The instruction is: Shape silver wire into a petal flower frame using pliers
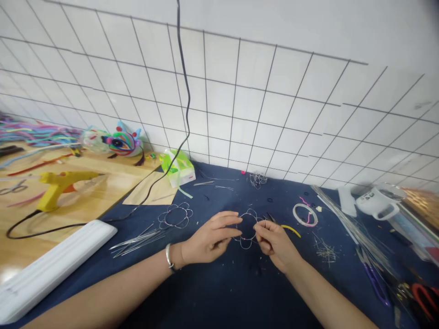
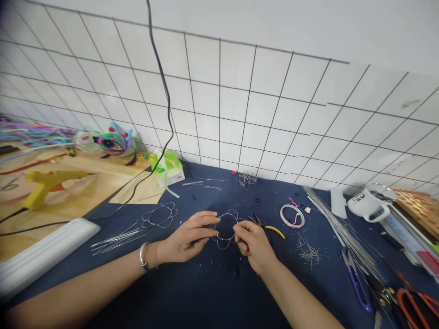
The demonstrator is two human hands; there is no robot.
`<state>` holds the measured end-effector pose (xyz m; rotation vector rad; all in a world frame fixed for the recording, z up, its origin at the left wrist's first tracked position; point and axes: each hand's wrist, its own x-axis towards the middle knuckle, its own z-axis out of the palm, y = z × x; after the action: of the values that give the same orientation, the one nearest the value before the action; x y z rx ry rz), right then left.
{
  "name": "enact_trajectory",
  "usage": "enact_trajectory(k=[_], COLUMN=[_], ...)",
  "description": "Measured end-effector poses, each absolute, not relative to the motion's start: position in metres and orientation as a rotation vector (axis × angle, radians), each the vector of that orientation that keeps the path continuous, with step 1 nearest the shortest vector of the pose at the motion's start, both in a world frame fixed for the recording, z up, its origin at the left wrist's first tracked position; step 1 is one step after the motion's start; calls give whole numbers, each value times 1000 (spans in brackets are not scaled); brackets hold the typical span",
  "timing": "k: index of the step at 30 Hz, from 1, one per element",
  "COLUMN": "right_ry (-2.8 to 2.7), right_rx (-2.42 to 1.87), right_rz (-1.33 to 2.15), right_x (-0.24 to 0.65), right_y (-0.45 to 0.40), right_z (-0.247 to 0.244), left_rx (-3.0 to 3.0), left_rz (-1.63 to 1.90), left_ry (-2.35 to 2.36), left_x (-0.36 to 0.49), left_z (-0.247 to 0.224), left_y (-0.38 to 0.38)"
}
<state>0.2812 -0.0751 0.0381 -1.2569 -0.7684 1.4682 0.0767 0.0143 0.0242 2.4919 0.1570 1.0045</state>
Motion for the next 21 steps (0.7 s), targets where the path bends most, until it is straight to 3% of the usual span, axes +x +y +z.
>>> enact_trajectory(k=[10,21], right_ry=[-929,-950], right_rx=[-1420,-1432], right_rz=[1635,1616], right_x=[281,269], right_y=[-74,-79], right_z=[37,27], left_rx=[1401,1247], left_rz=[755,572], left_ry=[649,661], left_x=[84,84], left_z=[15,18], left_y=[17,6])
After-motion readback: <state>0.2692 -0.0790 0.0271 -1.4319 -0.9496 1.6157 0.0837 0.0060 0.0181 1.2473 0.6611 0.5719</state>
